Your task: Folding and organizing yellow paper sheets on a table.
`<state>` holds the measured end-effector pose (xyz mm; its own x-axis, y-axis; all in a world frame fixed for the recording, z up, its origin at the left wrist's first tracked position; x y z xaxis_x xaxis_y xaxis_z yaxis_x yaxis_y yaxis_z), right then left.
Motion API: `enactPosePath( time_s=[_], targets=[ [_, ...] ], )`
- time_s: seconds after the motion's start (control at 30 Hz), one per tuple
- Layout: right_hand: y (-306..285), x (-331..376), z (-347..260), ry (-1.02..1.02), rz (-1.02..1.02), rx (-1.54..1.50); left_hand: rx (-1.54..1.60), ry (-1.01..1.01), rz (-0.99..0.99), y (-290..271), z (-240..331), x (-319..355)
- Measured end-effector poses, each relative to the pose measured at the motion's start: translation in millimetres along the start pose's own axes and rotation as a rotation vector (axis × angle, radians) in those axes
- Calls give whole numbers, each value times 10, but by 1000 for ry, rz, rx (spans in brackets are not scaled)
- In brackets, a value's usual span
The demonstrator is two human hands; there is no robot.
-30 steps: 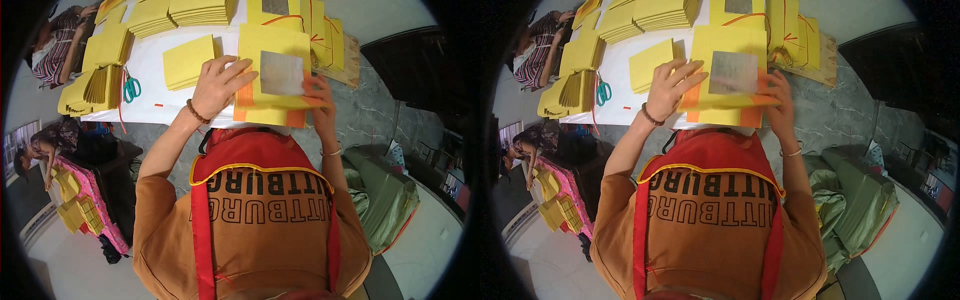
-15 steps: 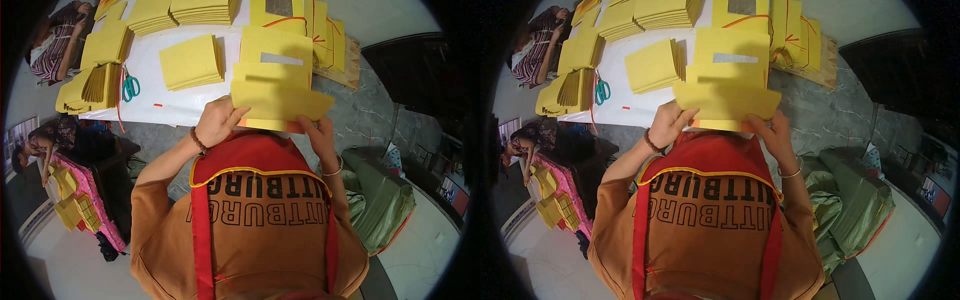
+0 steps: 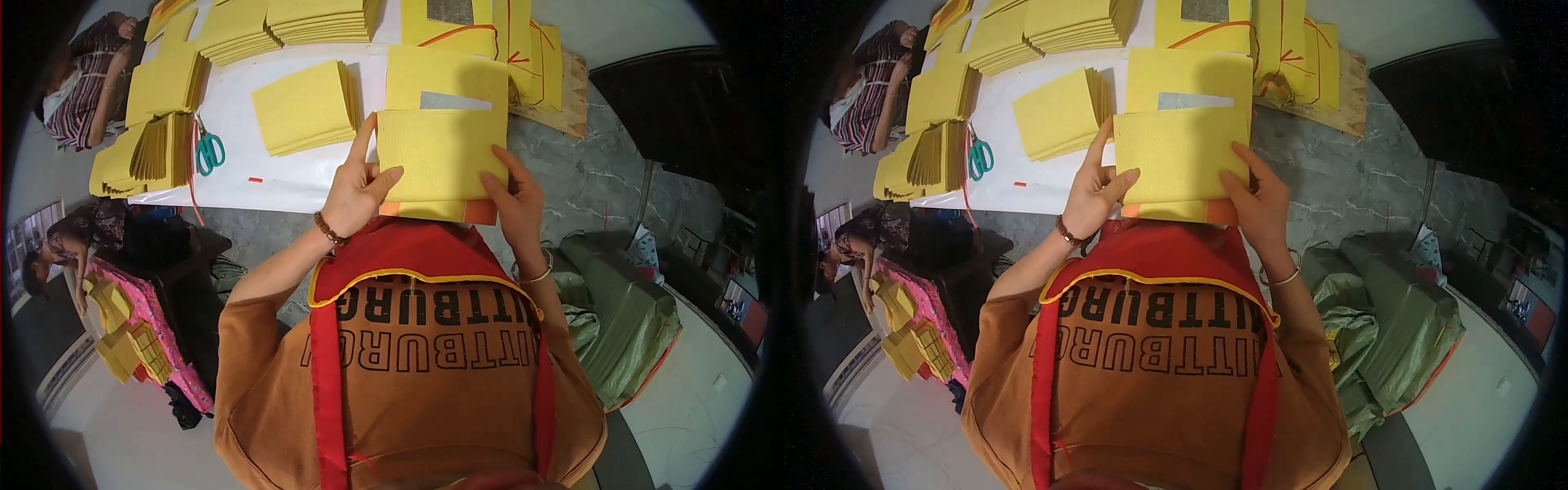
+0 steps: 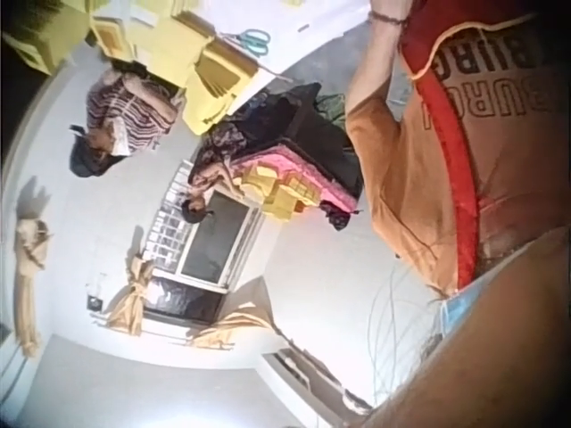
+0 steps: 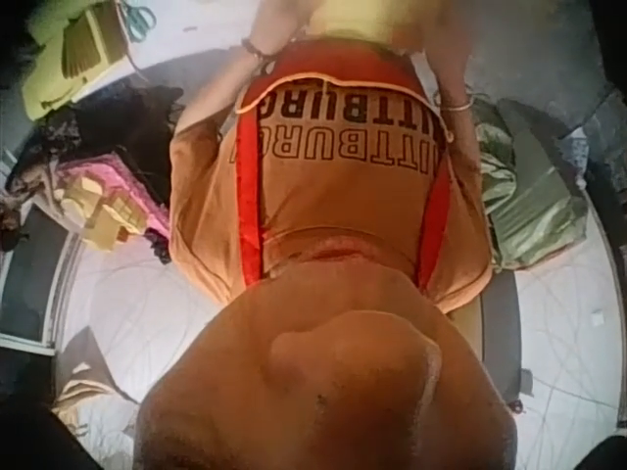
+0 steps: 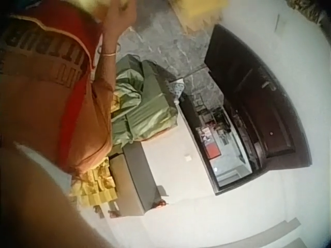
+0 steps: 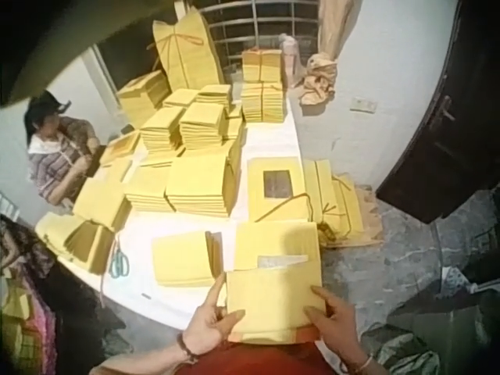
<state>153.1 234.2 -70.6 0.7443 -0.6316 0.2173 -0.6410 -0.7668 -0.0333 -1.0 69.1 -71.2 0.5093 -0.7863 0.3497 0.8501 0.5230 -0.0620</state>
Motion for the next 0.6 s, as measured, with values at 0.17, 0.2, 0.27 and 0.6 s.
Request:
enactPosePath(
  time_s=[0.17, 0.2, 0.27, 0.6],
  targets=[
    [-7, -32, 41, 4, 18, 34, 51, 43, 39, -8, 21, -13],
    [-12, -47, 36, -4, 19, 47, 60, 18, 34, -11, 16, -26],
    [1, -52, 30, -9, 18, 50, 65, 21, 32, -13, 7, -27],
    [-31, -66, 48, -47, 58, 183, -971, 856, 246, 148, 994, 157]
  ],
)
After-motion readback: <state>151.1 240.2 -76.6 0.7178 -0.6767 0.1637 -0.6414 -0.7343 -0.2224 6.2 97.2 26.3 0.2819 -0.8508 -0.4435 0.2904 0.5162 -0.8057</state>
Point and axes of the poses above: each hand's wrist, its own x-axis away from the middle knuckle, its own y-axis out of the palm, z = x × y, the point moved 7 cm from there along -x, towards the middle knuckle, and after that the axes turned 4 degrees about -z, right-handed, at the moved point
